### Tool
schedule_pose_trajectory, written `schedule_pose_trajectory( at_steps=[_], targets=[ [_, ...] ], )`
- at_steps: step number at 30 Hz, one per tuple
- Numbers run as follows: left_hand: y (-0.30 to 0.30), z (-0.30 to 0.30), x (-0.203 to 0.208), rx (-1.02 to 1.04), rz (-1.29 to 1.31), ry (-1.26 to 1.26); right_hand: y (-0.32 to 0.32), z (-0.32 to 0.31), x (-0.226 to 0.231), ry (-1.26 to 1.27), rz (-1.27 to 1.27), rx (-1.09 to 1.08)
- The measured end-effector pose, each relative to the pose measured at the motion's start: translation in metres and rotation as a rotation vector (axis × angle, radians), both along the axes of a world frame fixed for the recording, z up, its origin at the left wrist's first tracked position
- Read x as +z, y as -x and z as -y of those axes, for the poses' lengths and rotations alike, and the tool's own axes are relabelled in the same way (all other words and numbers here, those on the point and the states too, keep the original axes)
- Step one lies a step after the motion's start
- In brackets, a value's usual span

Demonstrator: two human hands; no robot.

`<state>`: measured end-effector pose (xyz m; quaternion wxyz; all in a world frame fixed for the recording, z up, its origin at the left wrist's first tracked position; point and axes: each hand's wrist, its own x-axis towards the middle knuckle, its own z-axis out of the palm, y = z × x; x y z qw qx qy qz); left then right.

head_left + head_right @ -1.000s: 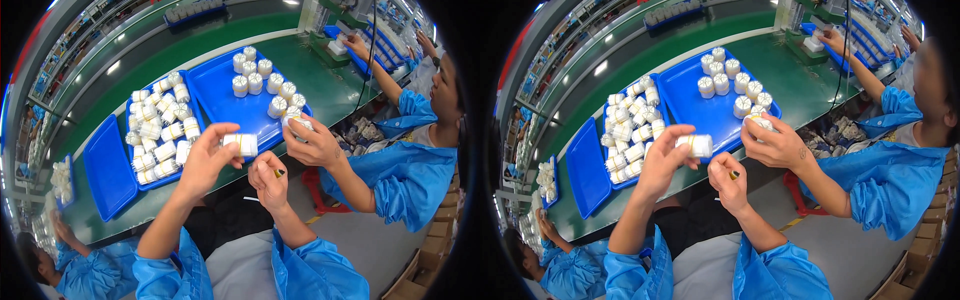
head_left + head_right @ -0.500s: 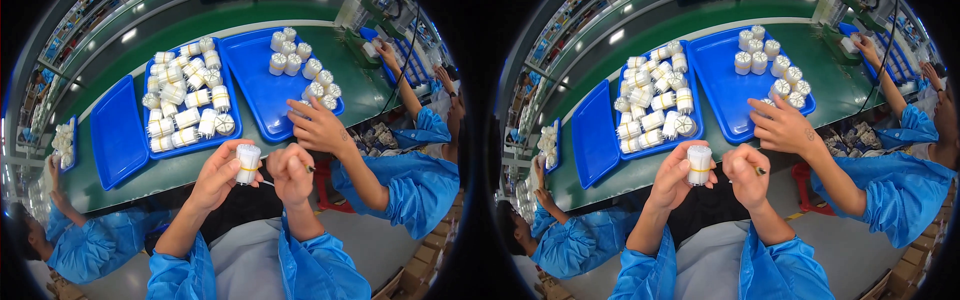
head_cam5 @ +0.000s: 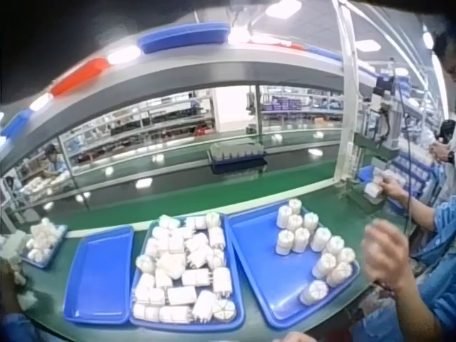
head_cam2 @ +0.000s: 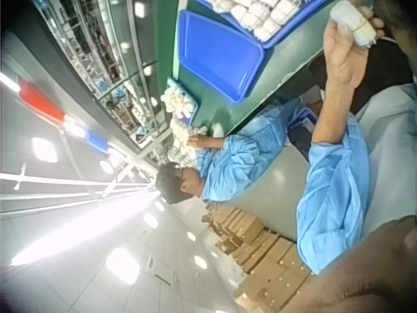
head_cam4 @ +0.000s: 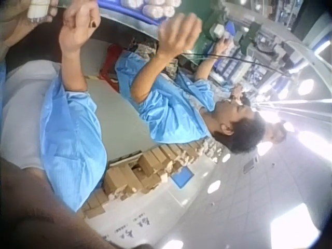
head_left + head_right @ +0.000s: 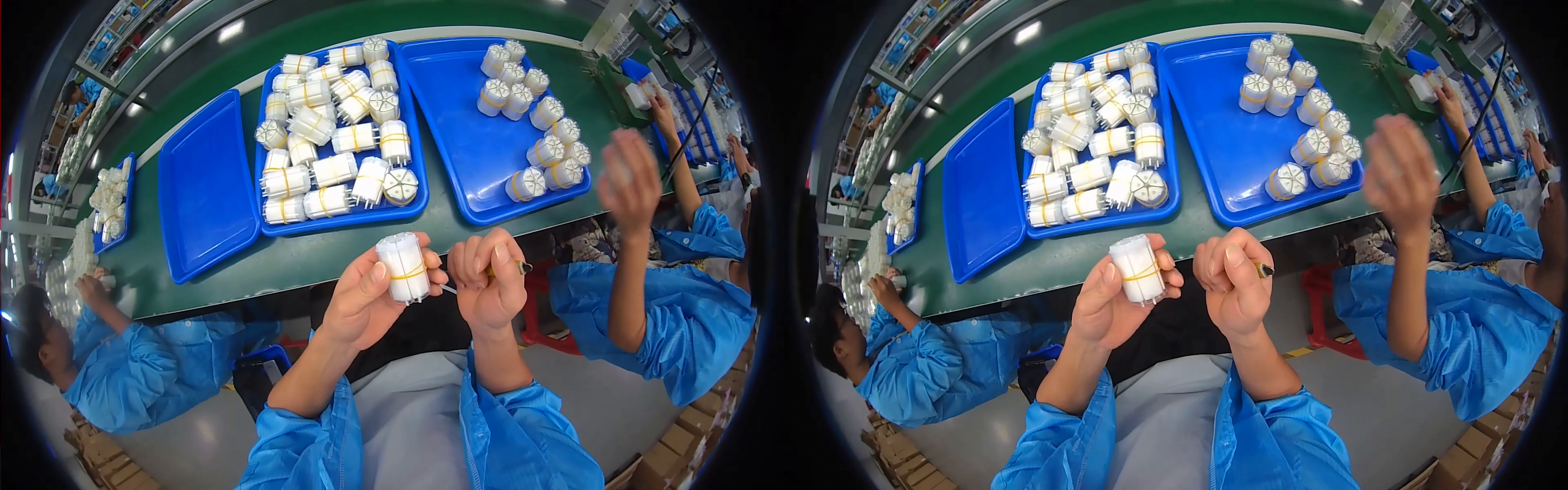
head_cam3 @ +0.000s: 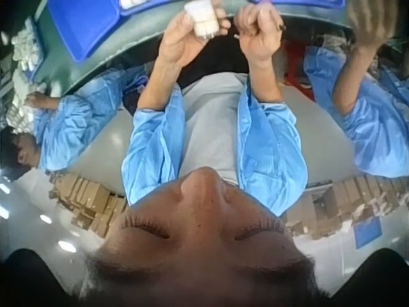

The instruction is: The person assembles small white plastic components by inserting pins or small parts into them using an insertion tool at a manufacturing workstation.

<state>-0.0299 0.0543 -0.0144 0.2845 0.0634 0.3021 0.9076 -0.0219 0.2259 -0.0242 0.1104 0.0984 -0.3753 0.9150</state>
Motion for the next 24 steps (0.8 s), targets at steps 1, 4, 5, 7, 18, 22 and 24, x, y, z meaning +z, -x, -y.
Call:
schedule_pose_trajectory(
  at_steps=[1,4,5,7,18,22,24],
  targets=[
    [-0.001,0.001,-0.004,-0.003,-0.009,-0.069,-0.001,0.002,0.0,-0.005,0.009,0.0],
    [-0.005,-0.001,-0.005,0.019,-0.079,-0.127,-0.002,0.006,-0.002,-0.01,0.025,0.01],
    [-0.006,-0.001,-0.005,0.041,-0.141,-0.122,-0.002,0.006,-0.002,-0.017,0.031,0.017],
    [-0.006,0.001,-0.005,0.05,-0.124,-0.129,-0.003,0.006,-0.003,-0.01,0.033,0.021],
    [0.001,0.009,0.008,0.283,-1.138,0.501,-0.005,0.009,-0.003,0.029,0.04,0.058],
    [0.001,0.01,0.014,0.411,-1.369,0.76,-0.004,0.009,-0.004,0.03,0.032,0.058],
    [0.001,0.01,0.015,0.462,-1.399,0.834,-0.005,0.009,-0.005,0.031,0.035,0.057]
  ],
)
